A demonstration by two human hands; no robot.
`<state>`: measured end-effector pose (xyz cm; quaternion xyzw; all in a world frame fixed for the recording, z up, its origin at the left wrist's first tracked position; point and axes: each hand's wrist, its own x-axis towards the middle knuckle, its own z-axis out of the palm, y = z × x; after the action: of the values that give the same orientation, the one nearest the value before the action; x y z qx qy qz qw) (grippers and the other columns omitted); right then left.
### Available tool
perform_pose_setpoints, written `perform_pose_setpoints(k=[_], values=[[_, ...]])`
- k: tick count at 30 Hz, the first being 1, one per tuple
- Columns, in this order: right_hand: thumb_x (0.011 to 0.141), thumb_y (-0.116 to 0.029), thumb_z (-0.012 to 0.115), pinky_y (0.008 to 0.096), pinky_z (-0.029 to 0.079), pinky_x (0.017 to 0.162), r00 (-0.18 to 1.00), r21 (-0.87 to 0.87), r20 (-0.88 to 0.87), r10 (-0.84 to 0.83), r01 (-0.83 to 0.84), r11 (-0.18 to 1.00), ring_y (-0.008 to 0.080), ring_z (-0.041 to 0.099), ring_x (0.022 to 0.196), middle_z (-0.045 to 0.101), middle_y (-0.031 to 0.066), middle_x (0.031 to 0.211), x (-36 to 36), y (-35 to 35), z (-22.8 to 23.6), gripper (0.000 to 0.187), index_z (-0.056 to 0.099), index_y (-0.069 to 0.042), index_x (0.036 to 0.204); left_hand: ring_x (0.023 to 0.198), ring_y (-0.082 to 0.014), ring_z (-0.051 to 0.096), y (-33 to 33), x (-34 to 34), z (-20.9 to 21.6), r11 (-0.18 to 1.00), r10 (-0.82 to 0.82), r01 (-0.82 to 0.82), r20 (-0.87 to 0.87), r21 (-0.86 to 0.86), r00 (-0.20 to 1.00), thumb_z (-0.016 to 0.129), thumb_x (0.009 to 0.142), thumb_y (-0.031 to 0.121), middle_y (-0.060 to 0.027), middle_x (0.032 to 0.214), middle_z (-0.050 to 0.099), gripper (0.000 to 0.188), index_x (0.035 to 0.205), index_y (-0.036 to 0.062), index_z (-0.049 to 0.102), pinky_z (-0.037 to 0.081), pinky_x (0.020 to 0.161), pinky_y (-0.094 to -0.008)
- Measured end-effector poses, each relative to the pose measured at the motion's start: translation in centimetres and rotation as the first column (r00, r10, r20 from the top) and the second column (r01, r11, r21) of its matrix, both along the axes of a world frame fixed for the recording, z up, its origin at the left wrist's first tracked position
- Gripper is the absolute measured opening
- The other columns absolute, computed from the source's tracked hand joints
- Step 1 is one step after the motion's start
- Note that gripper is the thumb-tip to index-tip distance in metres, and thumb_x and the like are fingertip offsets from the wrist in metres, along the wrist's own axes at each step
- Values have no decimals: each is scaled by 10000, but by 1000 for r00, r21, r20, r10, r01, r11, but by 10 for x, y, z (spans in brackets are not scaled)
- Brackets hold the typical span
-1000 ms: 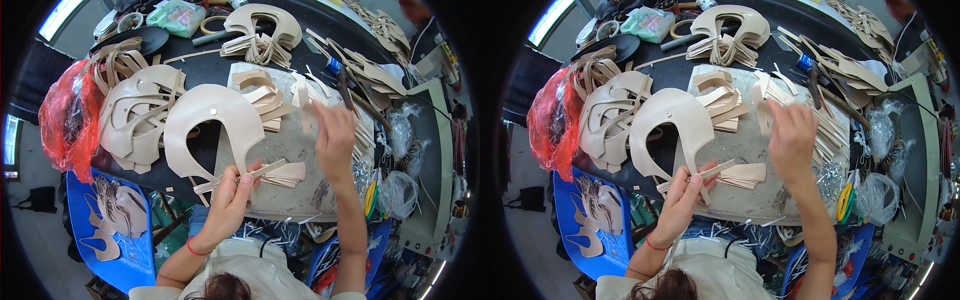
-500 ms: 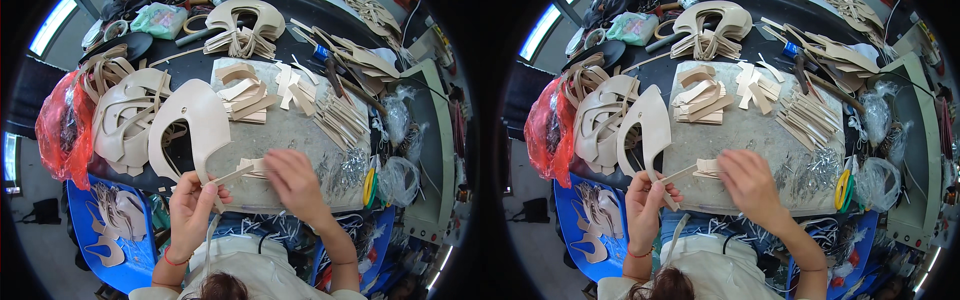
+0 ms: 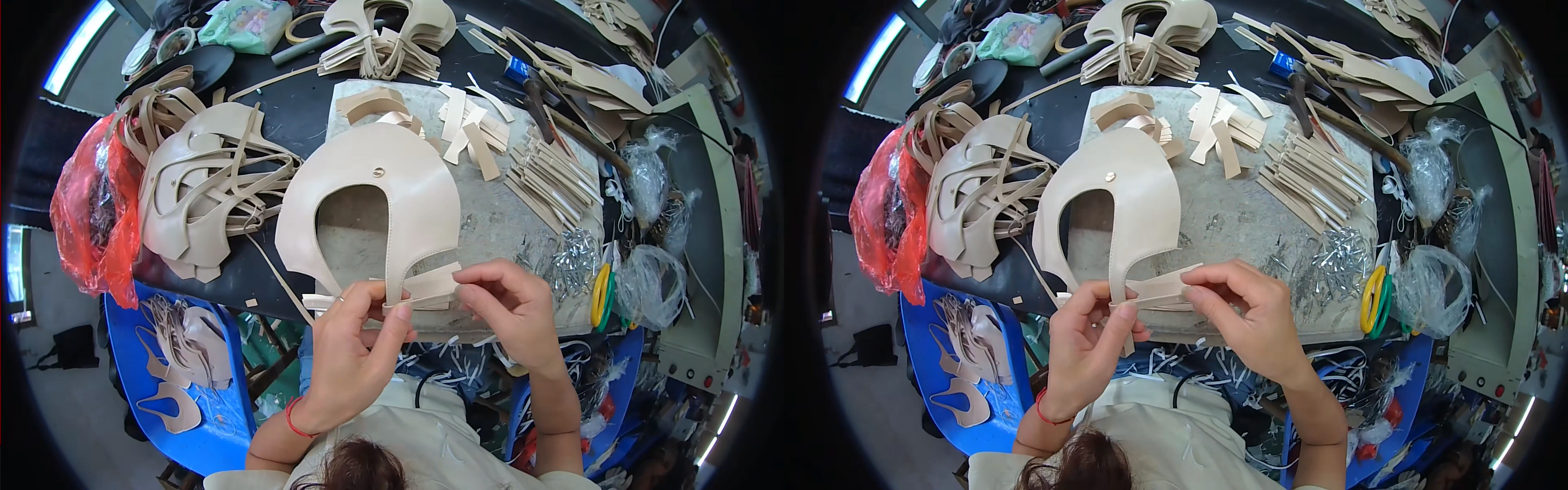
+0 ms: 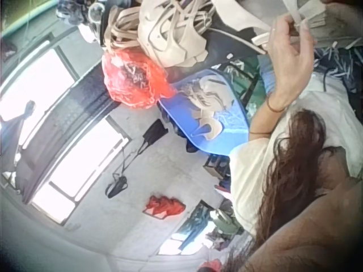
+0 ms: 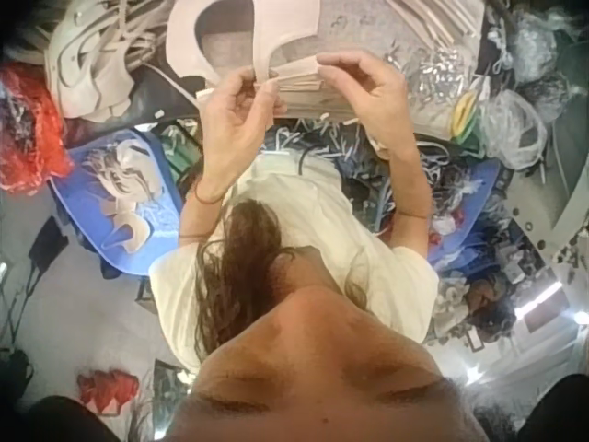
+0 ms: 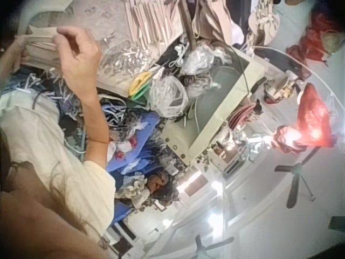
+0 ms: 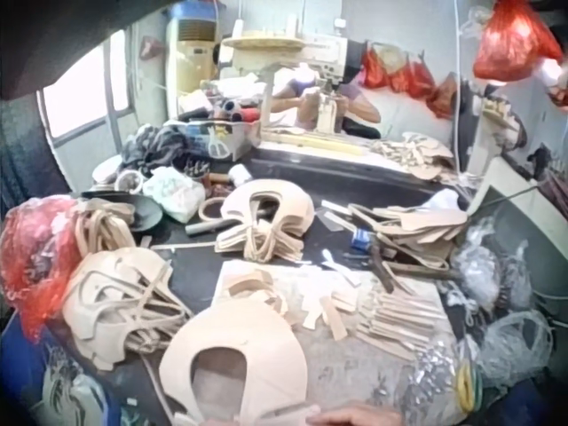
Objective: The person assembles beige shoe components by hand, repeatedly picking up small rectangular strips and attaching them to the edges of larger curved shoe parts. The person handles the parts one at a time, aligning the strips and placing them onto the main body of the shoe component.
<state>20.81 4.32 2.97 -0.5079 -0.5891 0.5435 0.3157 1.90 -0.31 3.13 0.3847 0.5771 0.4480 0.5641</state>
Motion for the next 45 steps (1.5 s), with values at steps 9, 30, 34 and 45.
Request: perform_pose_setpoints(k=[9,30,34,45], values=[[832,-56,665,238,517,624,979,-69,174,-105,118,991,116,647,694,681,93,796,5,3,-19,171,635,20,982,676,-118,650,10,17,-18,993,-113,122,-355,3,928,593,899,58,-114,842,637,212,1061,-67,540,539,565,-230],[761,-175,747,332,480,698,937,252,324,131,-219,943,238,592,811,589,120,918,-1,10,26,324,605,-3,996,721,-112,634,-13,-2,-15,985,66,-77,78,156,995,524,935,46,-102,933,617,211,1115,-58,488,545,646,-242],[790,-181,716,332,488,694,897,111,93,433,-441,891,258,624,802,615,127,882,-35,12,29,230,659,-5,927,748,-119,652,-29,-13,-11,960,71,-94,94,265,993,546,931,60,-117,929,639,222,1110,-63,500,559,649,-250],[781,-75,721,320,475,724,918,379,-42,394,-351,856,229,608,863,615,111,961,-53,12,44,244,639,-24,1004,690,-128,624,-12,-45,22,754,98,103,-267,649,959,617,818,-73,-122,865,601,215,1029,-45,584,506,549,-213]])
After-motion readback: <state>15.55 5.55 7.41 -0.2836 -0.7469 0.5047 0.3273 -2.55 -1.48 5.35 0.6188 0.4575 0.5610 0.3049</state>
